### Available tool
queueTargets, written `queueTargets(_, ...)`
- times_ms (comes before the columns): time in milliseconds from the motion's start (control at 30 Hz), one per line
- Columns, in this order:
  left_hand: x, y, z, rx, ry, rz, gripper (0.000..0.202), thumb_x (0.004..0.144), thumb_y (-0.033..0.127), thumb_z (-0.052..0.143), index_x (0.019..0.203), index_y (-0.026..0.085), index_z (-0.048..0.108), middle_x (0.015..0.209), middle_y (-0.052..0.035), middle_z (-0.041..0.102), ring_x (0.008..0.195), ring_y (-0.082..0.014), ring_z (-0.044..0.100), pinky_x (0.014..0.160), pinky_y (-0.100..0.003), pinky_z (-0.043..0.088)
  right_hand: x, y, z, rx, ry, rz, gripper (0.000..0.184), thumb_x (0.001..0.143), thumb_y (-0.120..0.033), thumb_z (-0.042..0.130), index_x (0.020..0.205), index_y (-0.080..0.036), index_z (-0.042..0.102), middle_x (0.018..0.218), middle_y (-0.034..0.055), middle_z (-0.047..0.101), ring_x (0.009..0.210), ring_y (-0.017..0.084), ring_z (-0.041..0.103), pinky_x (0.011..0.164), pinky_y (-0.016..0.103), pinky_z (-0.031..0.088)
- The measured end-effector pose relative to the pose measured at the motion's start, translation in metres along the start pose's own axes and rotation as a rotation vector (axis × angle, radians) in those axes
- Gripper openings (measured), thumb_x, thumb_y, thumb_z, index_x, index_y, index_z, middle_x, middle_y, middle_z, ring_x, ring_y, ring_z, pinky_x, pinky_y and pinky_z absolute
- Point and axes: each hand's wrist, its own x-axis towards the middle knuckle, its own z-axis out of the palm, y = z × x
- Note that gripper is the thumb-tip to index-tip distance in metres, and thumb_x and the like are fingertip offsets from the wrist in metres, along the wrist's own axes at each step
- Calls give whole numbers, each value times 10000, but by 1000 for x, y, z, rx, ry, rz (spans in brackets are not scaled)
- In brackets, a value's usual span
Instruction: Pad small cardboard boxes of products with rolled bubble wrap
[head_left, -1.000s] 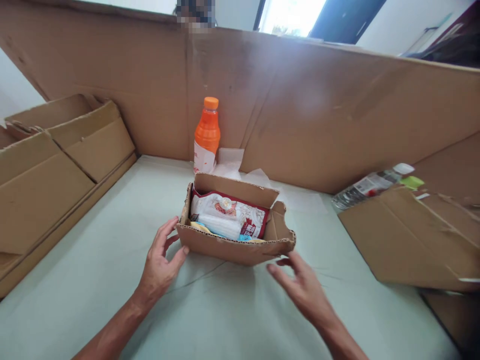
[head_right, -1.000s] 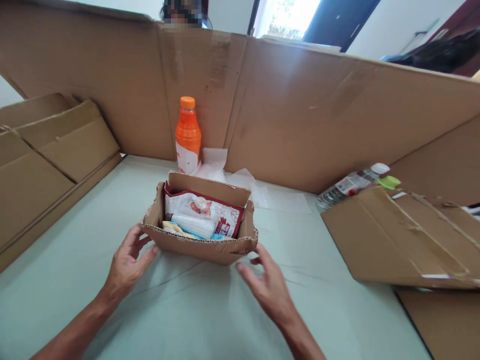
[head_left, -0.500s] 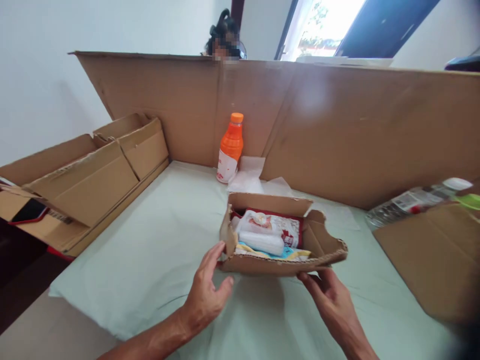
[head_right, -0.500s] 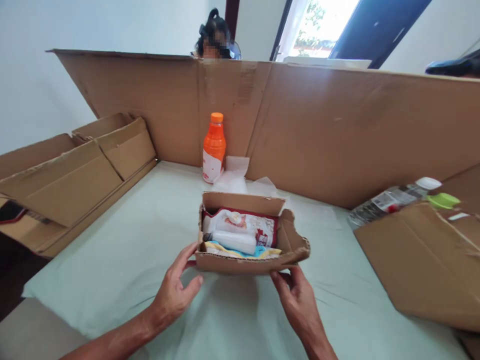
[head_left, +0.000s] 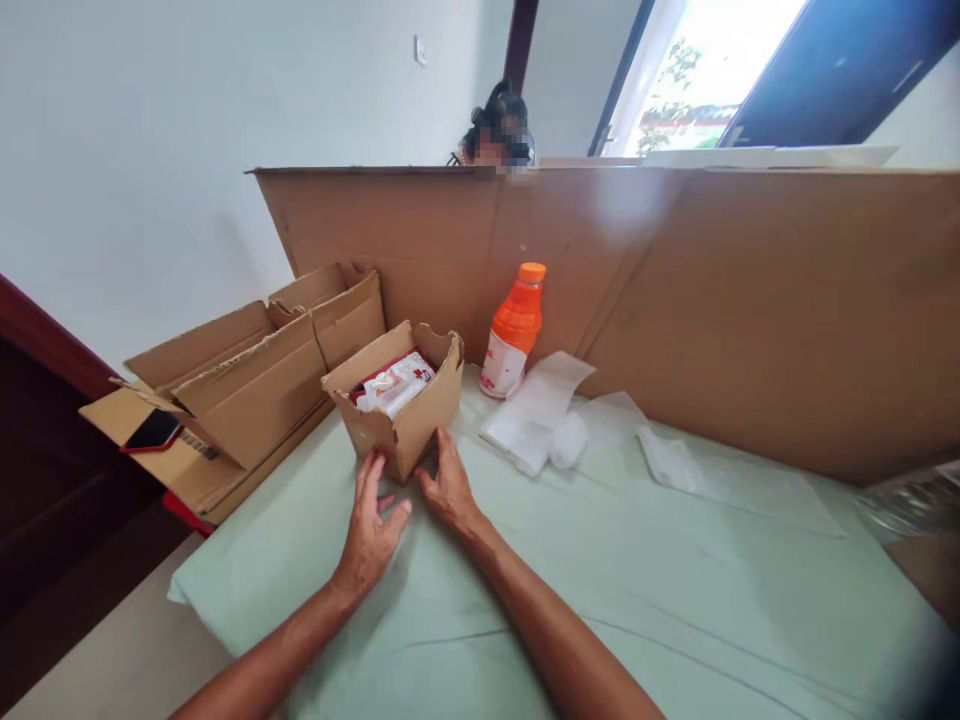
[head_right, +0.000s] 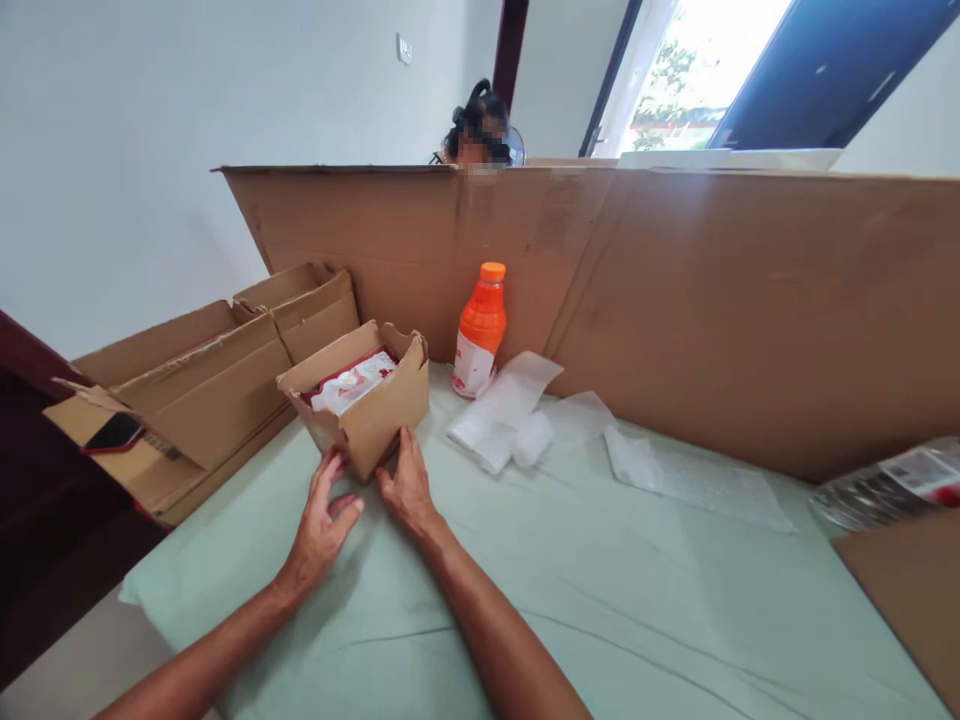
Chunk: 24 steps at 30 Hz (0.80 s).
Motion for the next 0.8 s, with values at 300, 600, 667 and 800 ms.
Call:
queueTargets(300, 119, -34, 9, 41, 73, 54, 622, 937, 366, 533, 1512, 195, 368, 1653, -172, 232, 1496, -311, 334, 1092, -458, 476, 104, 6, 19, -141, -63, 111, 904, 784, -326, 698, 1532, -34, 284, 1573, 272, 377, 1455, 373, 381, 1205, 508, 298)
queueTargets(600, 151, -80, 3, 53, 1, 60, 644, 934, 393, 564, 1528, 233, 372, 1667, -147, 239, 1514, -304, 316, 1208, -491, 336, 141, 3, 33, -238, -97, 159, 780, 888, -413, 616, 1543, -114, 316, 1533, 224, 457, 1431, 351, 405, 1151, 521, 321)
queueTargets(667, 147, -83, 0, 44, -42, 70, 650, 937, 420, 569, 1532, 243, 373, 1674, -142, 221, 1528, -299, 286, 1237, -491, 278, 135, -2, 31, -265, -116, 158, 764, 881, -395, 634, 1532, -117, 348, 1529, 206, 468, 1424, 332, 414, 1152, 493, 327)
queueTargets(800, 144, -83, -3, 105, -44, 105, 637, 944, 451, 558, 1524, 240, 396, 1660, -152, 253, 1503, -311, 333, 1235, -511, 277, 101, -9, 16, -316, -174, 108, 603, 866, -322, 669, 1428, -164, 517, 1527, 156, 494, 1432, 289, 416, 1167, 455, 328)
